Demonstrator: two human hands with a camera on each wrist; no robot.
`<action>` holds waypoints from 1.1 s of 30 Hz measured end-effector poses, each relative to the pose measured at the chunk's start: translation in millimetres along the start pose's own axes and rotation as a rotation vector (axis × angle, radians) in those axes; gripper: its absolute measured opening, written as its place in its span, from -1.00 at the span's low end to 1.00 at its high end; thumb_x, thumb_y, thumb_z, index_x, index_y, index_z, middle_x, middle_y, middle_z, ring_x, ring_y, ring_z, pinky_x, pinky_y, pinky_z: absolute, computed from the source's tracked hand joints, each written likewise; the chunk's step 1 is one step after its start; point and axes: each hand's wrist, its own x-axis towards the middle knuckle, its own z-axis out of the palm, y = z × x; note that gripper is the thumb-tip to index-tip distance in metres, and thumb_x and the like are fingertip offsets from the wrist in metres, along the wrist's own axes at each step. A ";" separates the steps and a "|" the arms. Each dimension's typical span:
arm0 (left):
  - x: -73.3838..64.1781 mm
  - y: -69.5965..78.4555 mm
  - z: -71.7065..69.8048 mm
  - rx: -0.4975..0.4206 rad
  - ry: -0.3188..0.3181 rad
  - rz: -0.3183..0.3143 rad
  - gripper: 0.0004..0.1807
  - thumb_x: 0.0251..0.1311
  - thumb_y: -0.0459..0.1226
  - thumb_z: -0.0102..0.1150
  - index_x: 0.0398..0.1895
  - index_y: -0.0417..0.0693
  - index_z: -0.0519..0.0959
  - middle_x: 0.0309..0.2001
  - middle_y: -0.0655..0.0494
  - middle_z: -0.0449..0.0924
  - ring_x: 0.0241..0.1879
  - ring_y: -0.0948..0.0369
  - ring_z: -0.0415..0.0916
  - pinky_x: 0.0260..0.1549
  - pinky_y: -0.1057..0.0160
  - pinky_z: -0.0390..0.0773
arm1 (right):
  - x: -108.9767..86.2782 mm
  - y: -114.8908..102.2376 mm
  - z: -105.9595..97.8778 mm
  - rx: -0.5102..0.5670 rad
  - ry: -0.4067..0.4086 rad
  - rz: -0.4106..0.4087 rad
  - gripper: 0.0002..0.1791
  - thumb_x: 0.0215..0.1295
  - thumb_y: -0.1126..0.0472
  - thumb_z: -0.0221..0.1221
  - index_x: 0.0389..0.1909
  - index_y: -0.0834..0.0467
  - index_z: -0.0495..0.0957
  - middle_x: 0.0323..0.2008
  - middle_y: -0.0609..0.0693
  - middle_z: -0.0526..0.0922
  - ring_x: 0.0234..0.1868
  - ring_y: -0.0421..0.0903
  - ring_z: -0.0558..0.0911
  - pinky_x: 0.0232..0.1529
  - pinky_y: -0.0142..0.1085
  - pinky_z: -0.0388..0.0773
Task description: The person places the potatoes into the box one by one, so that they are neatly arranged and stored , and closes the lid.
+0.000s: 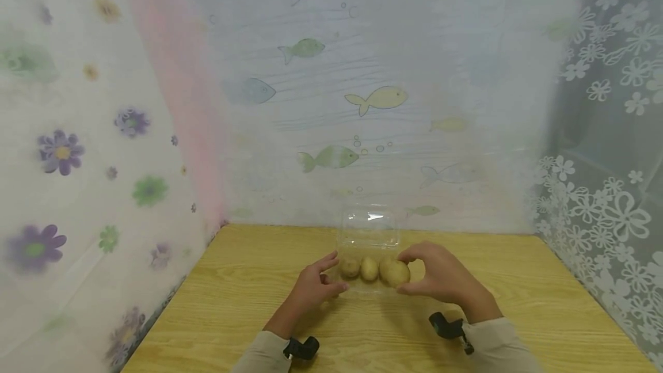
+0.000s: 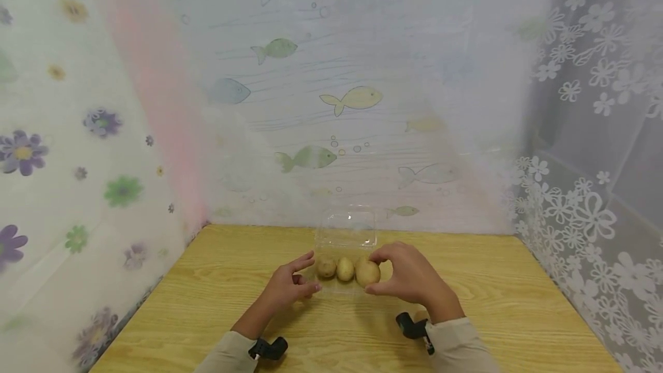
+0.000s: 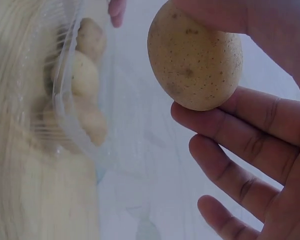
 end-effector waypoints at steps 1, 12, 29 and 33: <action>-0.1 0.0 0.2 -0.002 0.001 -0.007 -0.12 0.21 -0.14 0.51 0.55 -0.15 0.33 0.63 0.17 0.15 -0.61 0.34 0.32 -0.57 0.38 0.48 | 1.3 -1.4 0.4 0.004 0.003 0.008 -0.46 -0.01 -0.21 0.57 -0.02 -0.08 0.74 -0.08 -0.31 0.71 0.00 -0.11 0.66 0.07 -0.04 0.60; -4.9 2.3 2.1 -0.051 -0.019 -0.009 -0.10 0.25 -0.17 0.48 0.59 -0.15 0.25 0.65 0.11 0.08 -0.52 0.23 0.53 -0.34 0.18 0.72 | 13.3 -8.7 11.7 0.033 0.008 0.051 -0.41 -0.01 -0.17 0.58 0.04 -0.01 0.75 -0.04 -0.21 0.76 -0.03 -0.13 0.66 0.05 -0.04 0.61; -4.4 3.7 -0.2 0.000 -0.001 0.028 -0.16 0.24 -0.17 0.49 0.53 -0.20 0.34 0.62 0.05 0.17 -0.49 0.33 0.48 -0.55 0.37 0.51 | 28.1 -15.0 57.9 0.144 0.004 0.108 -0.38 -0.01 -0.06 0.60 0.09 0.07 0.73 0.01 -0.11 0.78 -0.07 -0.15 0.71 0.00 -0.15 0.67; -3.6 3.3 -0.8 -0.020 -0.004 0.032 -0.21 0.29 -0.21 0.43 0.54 -0.14 0.34 0.61 0.06 0.18 -0.44 0.28 0.53 -0.46 0.29 0.61 | 29.3 -16.1 64.7 0.198 0.021 0.119 -0.39 -0.02 -0.06 0.60 0.07 0.08 0.72 -0.03 -0.10 0.79 -0.10 -0.14 0.72 0.01 -0.09 0.69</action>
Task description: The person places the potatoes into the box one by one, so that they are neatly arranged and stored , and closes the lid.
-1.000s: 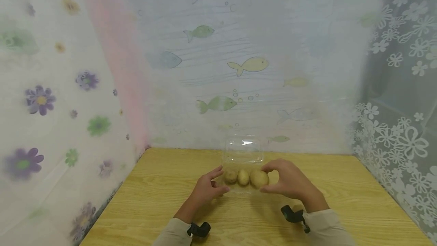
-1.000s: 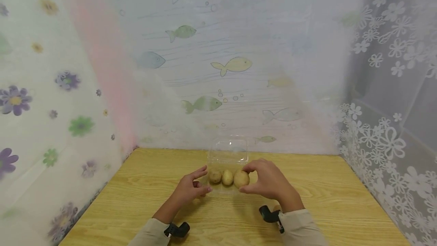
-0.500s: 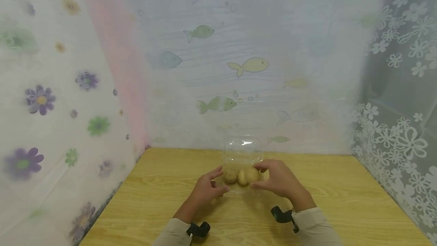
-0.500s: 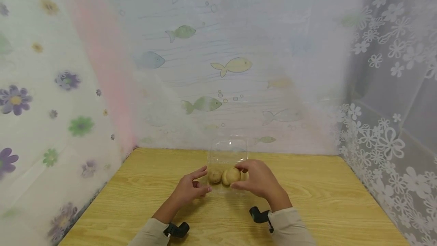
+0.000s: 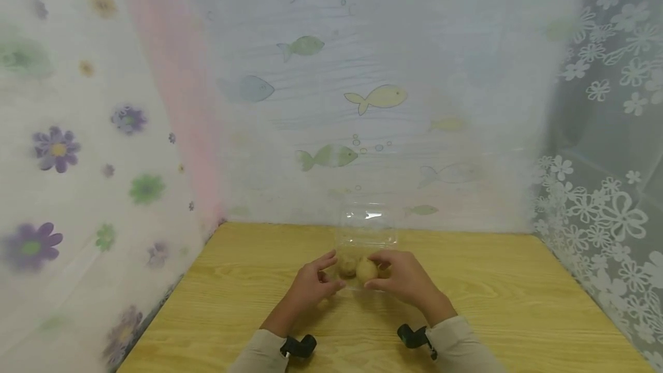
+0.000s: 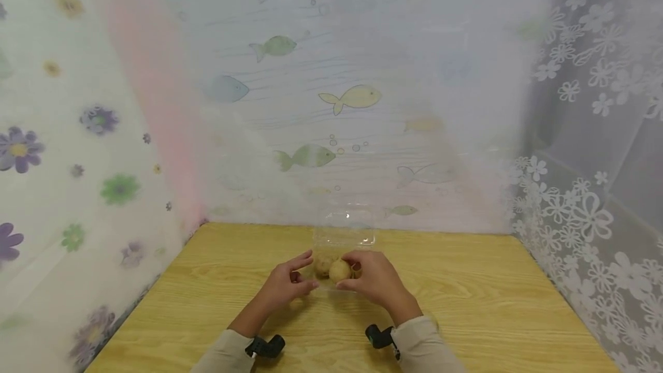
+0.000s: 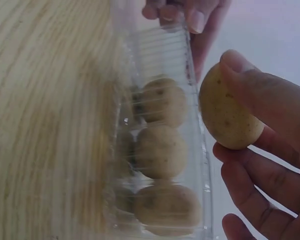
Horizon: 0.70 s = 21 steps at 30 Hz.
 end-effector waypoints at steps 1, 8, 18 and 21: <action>0.1 -0.3 0.0 -0.007 -0.002 -0.001 -0.23 0.31 -0.24 0.41 0.55 -0.13 0.33 0.61 0.06 0.19 -0.41 0.25 0.56 -0.42 0.26 0.64 | 0.2 0.4 1.5 0.016 0.001 0.001 -0.40 -0.01 -0.05 0.60 0.07 0.09 0.72 -0.04 -0.09 0.79 -0.11 -0.14 0.72 0.00 -0.08 0.69; 1.3 -3.4 -1.2 -0.035 -0.012 -0.004 -0.32 0.41 -0.36 0.22 0.56 -0.14 0.30 0.63 0.07 0.15 -0.29 0.14 0.65 -0.24 0.15 0.71 | 3.3 4.7 13.3 0.050 0.013 -0.017 -0.45 0.03 0.04 0.58 0.07 0.10 0.72 -0.07 -0.07 0.79 -0.18 -0.16 0.73 -0.06 -0.11 0.71; 0.9 -2.2 -1.1 -0.038 -0.014 -0.005 -0.32 0.40 -0.40 0.17 0.57 -0.16 0.28 0.63 0.04 0.13 -0.30 0.17 0.61 -0.23 0.16 0.71 | 3.6 4.2 23.4 -0.024 0.030 -0.057 -0.40 0.10 0.03 0.54 0.15 0.18 0.69 0.02 0.03 0.77 -0.07 -0.02 0.73 0.04 -0.04 0.67; 1.5 -2.7 -0.5 -0.024 -0.012 -0.001 -0.30 0.39 -0.41 0.19 0.58 -0.15 0.27 0.60 -0.03 0.20 -0.32 0.20 0.60 -0.25 0.21 0.70 | 3.3 4.4 26.1 -0.066 0.041 -0.058 -0.40 0.12 -0.02 0.53 0.15 0.16 0.69 0.00 0.01 0.77 -0.02 -0.02 0.71 0.05 -0.04 0.65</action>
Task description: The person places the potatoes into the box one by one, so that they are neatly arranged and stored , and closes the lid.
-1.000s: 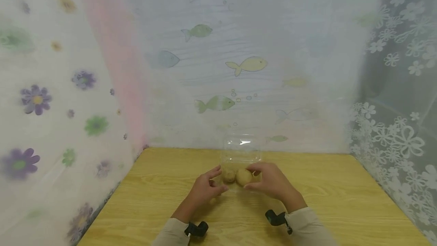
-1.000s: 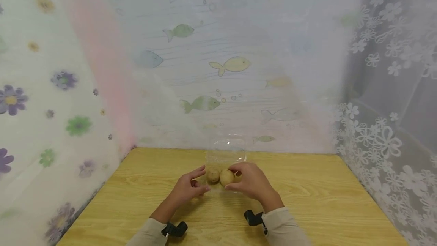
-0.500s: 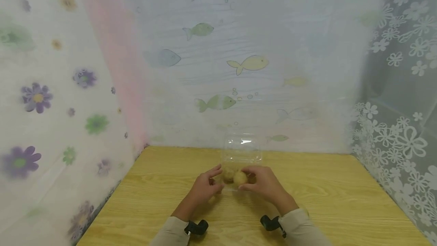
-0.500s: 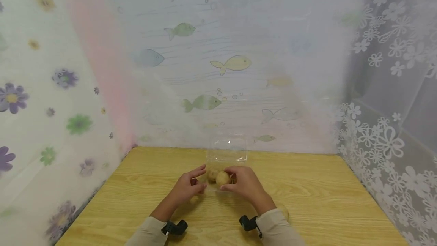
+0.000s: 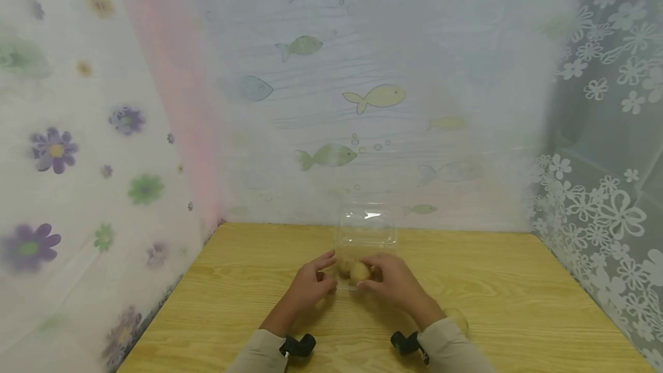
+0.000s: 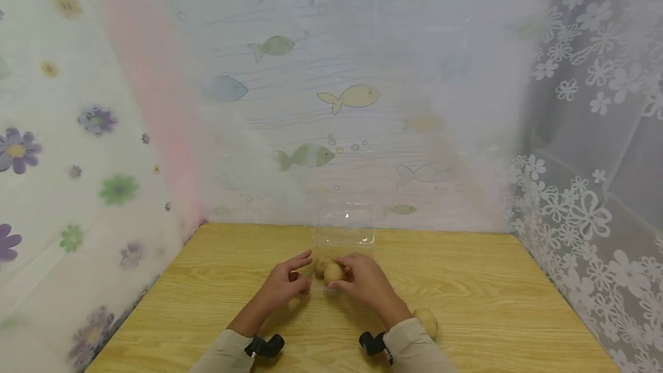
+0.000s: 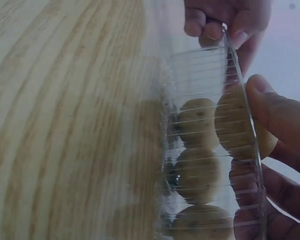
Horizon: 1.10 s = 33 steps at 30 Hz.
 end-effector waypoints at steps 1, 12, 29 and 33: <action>-0.1 0.1 0.0 0.004 0.001 0.002 -0.29 0.38 -0.41 0.19 0.59 -0.14 0.26 0.58 -0.07 0.23 -0.33 0.21 0.60 -0.27 0.23 0.70 | 0.2 -0.1 1.0 -0.011 0.000 0.002 -0.40 0.13 -0.03 0.52 0.16 0.16 0.69 0.01 0.01 0.76 0.00 -0.02 0.70 0.06 -0.04 0.64; 0.1 3.2 -0.8 0.010 -0.023 0.023 -0.21 0.37 -0.37 0.24 0.61 -0.20 0.15 0.52 -0.28 0.28 -0.33 0.19 0.65 -0.27 0.27 0.71 | -2.9 -2.2 7.3 0.051 -0.039 0.048 -0.38 0.23 -0.02 0.47 0.25 0.19 0.63 0.14 0.11 0.71 0.16 0.09 0.65 0.19 0.07 0.58; -0.2 1.6 0.9 0.013 -0.028 0.031 -0.22 0.38 -0.39 0.21 0.61 -0.24 0.13 0.53 -0.30 0.24 -0.34 0.18 0.66 -0.28 0.27 0.71 | -6.9 -0.8 10.7 -0.119 -0.094 -0.008 -0.47 0.43 -0.12 0.28 0.32 0.02 0.60 0.06 -0.08 0.63 -0.16 -0.23 0.52 -0.23 -0.30 0.52; -0.2 3.3 0.9 0.004 -0.024 0.024 -0.21 0.38 -0.41 0.21 0.61 -0.23 0.13 0.52 -0.31 0.25 -0.34 0.16 0.66 -0.27 0.25 0.71 | -6.9 -0.5 11.4 -0.132 -0.088 -0.035 -0.46 0.46 -0.10 0.26 0.35 0.04 0.58 0.11 -0.07 0.63 -0.19 -0.26 0.51 -0.24 -0.33 0.53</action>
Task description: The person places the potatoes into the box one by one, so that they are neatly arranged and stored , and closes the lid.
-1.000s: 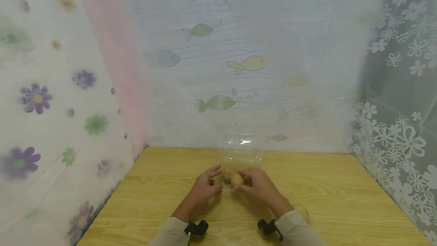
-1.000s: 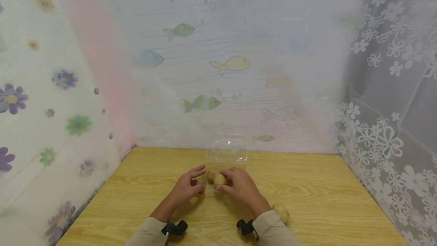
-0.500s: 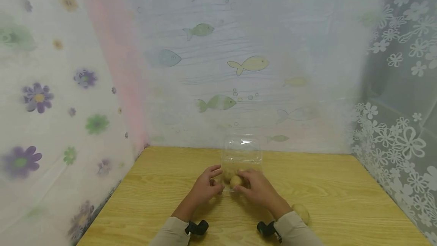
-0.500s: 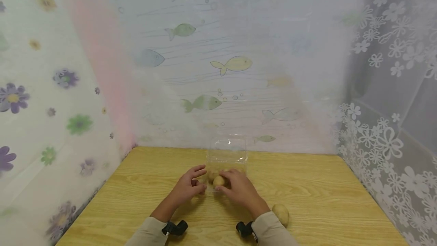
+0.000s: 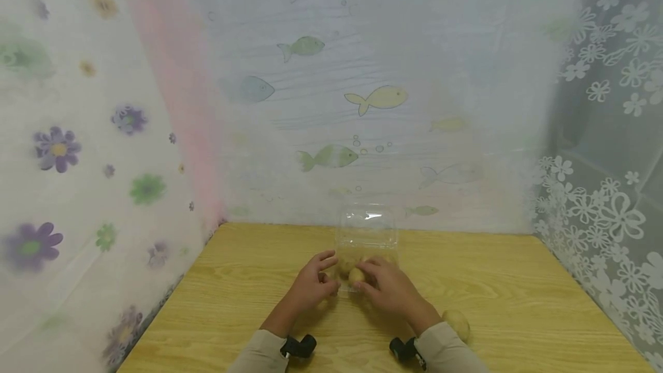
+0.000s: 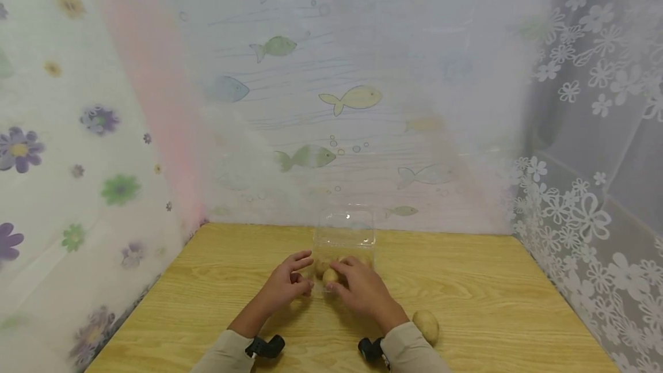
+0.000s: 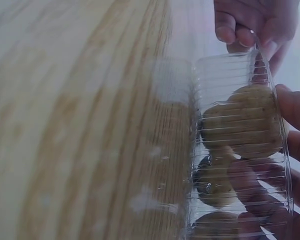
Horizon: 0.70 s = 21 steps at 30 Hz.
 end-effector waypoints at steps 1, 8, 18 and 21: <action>0.1 0.2 0.0 -0.001 0.001 -0.001 -0.21 0.38 -0.41 0.21 0.61 -0.23 0.13 0.52 -0.31 0.25 -0.34 0.16 0.66 -0.27 0.24 0.71 | -0.1 -0.1 -0.1 -0.003 0.002 -0.007 -0.46 0.46 -0.09 0.26 0.35 0.04 0.58 0.12 -0.08 0.63 -0.17 -0.25 0.52 -0.23 -0.32 0.54; 1.2 1.7 -0.2 0.008 -0.003 -0.006 -0.21 0.38 -0.38 0.24 0.61 -0.22 0.14 0.53 -0.28 0.24 -0.34 0.19 0.66 -0.28 0.26 0.70 | -1.6 -2.0 -2.4 -0.018 -0.001 -0.027 -0.53 0.52 0.01 0.20 0.37 0.03 0.57 0.18 -0.09 0.61 0.00 -0.14 0.61 -0.08 -0.14 0.62; 1.3 1.5 0.0 0.013 -0.001 0.009 -0.25 0.38 -0.42 0.22 0.59 -0.29 0.17 0.56 -0.28 0.16 -0.33 0.13 0.66 -0.30 0.26 0.70 | -3.6 -2.8 -3.6 0.001 -0.037 -0.007 -0.52 0.55 0.01 0.17 0.40 0.00 0.54 0.25 -0.08 0.61 0.17 -0.04 0.63 0.07 0.01 0.62; 0.6 1.4 0.3 0.015 -0.002 0.002 -0.25 0.39 -0.41 0.22 0.59 -0.28 0.18 0.57 -0.23 0.15 -0.34 0.17 0.66 -0.30 0.28 0.69 | -3.3 -2.6 -3.3 0.030 -0.034 0.002 -0.53 0.54 0.00 0.18 0.40 -0.01 0.54 0.24 -0.09 0.64 0.18 -0.02 0.64 0.10 0.05 0.62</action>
